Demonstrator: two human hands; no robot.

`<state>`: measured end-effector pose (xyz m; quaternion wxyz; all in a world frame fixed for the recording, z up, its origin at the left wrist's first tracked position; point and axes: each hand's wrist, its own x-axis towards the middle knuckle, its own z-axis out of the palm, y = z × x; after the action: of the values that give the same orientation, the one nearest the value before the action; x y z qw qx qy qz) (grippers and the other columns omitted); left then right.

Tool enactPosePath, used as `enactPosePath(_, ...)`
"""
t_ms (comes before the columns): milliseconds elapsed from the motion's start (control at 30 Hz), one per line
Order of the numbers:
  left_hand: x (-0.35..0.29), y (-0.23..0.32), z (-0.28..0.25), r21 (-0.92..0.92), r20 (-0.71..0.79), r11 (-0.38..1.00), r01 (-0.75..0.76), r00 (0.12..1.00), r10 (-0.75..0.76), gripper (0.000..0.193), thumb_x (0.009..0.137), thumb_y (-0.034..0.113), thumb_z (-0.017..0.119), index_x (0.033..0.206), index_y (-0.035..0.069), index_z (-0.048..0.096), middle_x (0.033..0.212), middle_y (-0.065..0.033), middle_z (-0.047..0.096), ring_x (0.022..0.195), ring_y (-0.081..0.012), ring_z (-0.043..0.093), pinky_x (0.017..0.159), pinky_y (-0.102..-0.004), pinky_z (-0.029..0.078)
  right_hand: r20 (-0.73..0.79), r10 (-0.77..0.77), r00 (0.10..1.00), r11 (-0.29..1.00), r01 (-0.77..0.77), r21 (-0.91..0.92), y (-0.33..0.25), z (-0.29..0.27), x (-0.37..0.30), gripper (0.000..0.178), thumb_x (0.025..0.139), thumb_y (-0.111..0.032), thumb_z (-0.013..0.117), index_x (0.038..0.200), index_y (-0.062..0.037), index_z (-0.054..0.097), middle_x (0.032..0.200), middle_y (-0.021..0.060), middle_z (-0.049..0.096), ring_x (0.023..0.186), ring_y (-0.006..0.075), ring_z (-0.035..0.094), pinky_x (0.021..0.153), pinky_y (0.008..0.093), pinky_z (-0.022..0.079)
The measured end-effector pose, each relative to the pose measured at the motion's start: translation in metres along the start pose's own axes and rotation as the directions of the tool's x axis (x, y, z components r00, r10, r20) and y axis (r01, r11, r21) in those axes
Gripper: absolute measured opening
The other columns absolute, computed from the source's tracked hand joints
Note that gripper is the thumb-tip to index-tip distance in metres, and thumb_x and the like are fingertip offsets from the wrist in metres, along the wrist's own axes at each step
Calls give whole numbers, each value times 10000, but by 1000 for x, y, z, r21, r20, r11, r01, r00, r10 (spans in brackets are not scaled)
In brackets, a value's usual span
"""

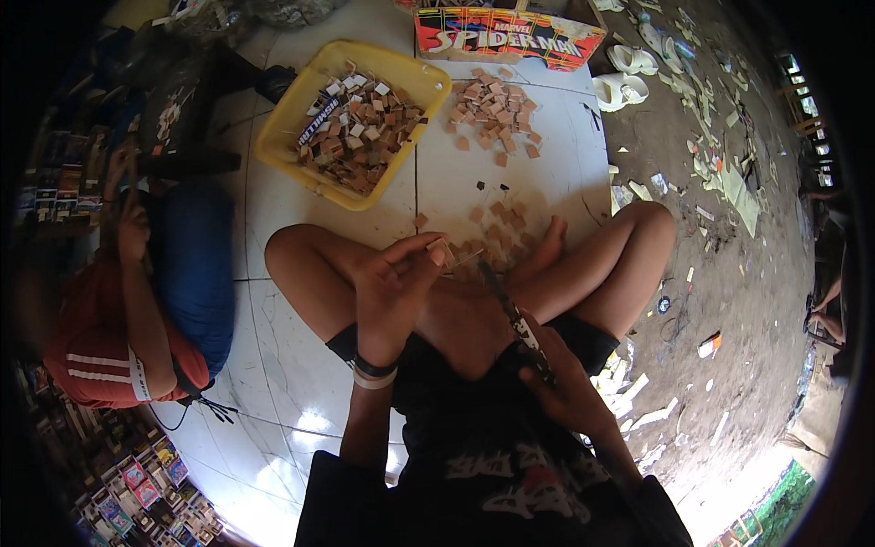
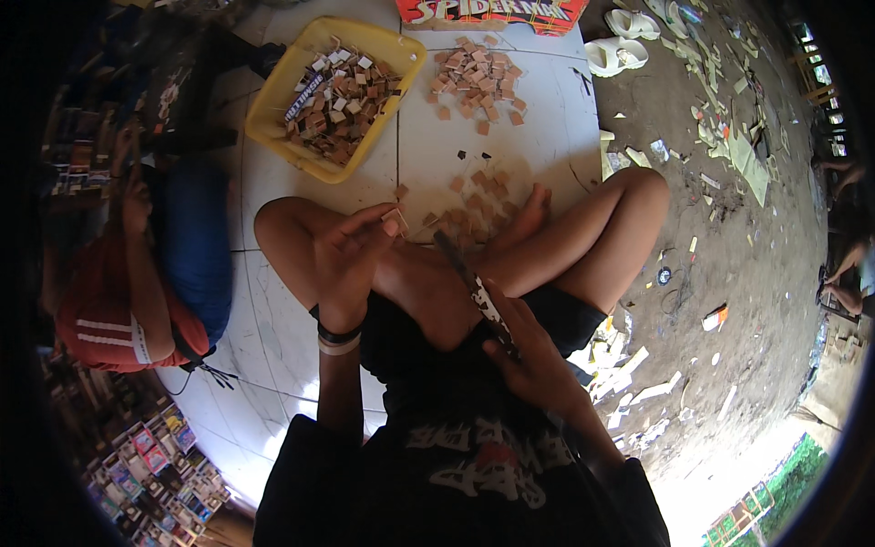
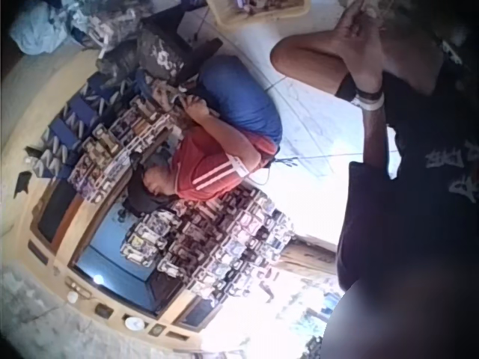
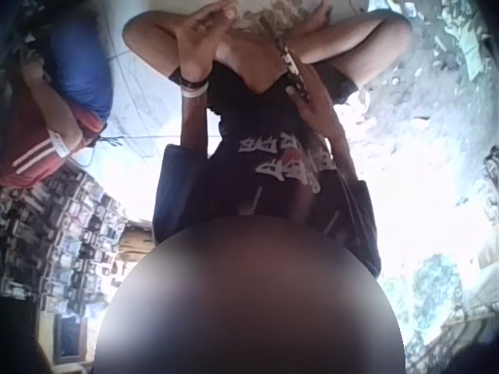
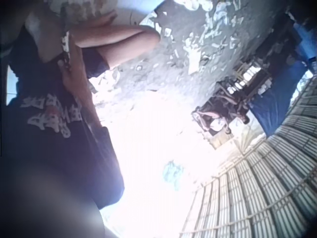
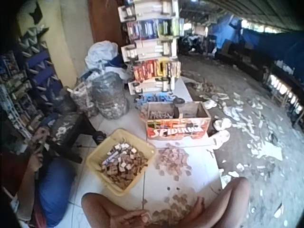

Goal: The person sits cross-legged on the floor and uses a knife to carve small wooden blocks into smaller pieces. They repeatedly pick up a block, shave off pieces with the knife, and place the carved pieces into a yellow basket or onto the floor.

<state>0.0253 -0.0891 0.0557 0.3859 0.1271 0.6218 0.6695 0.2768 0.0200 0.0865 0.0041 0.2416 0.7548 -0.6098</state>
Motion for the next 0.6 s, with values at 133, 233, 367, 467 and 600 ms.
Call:
enactPosePath(133, -1, 0, 8, -14, 8, 1000, 22, 1000, -22, 307, 994, 60, 763, 1265, -76, 715, 1081, -76, 766, 990, -90, 701, 887, -217, 551, -19, -20, 1000, 999, 21, 42, -2, 2, 3, 770, 959, 49, 645, 1651, -16, 316, 1503, 259, 510, 1374, 420, 544, 1135, 425, 433)
enactPosePath(233, 0, 0, 10, 48, -3, 998, 28, 1000, -28, 297, 991, 62, 766, 1254, -69, 721, 1070, -60, 767, 976, -82, 697, 880, -216, 548, -21, 24, 999, 999, -23, 48, -3, 1, 3, 764, 962, 36, 650, 1649, -14, 320, 1479, 261, 530, 1345, 429, 561, 1118, 419, 445)
enactPosePath(367, 0, -1, 11, 58, 1, 998, 41, 999, -41, 296, 992, 75, 767, 1255, -56, 725, 1052, -52, 769, 968, -75, 693, 868, -215, 544, -30, 65, 997, 998, -64, 27, -2, 1, 0, 742, 970, 14, 657, 1639, -5, 336, 1414, 269, 573, 1279, 445, 597, 1072, 431, 474)
enactPosePath(467, 1, -1, 15, 60, 22, 997, 42, 999, -44, 337, 995, 82, 764, 1298, -50, 700, 1054, -52, 771, 984, -82, 701, 880, -221, 549, -35, 64, 997, 998, -63, 19, -1, 3, 0, 727, 974, 11, 657, 1632, -1, 348, 1381, 271, 593, 1237, 446, 617, 1042, 436, 489)
enactPosePath(600, 3, -7, 29, -108, 84, 988, 114, 991, -105, 411, 986, 88, 771, 1356, -43, 649, 1094, -57, 766, 991, -114, 724, 914, -258, 580, -57, 66, 996, 997, -63, 42, -1, 8, 1, 710, 976, -1, 661, 1620, 9, 361, 1368, 267, 601, 1228, 460, 617, 1031, 441, 497)
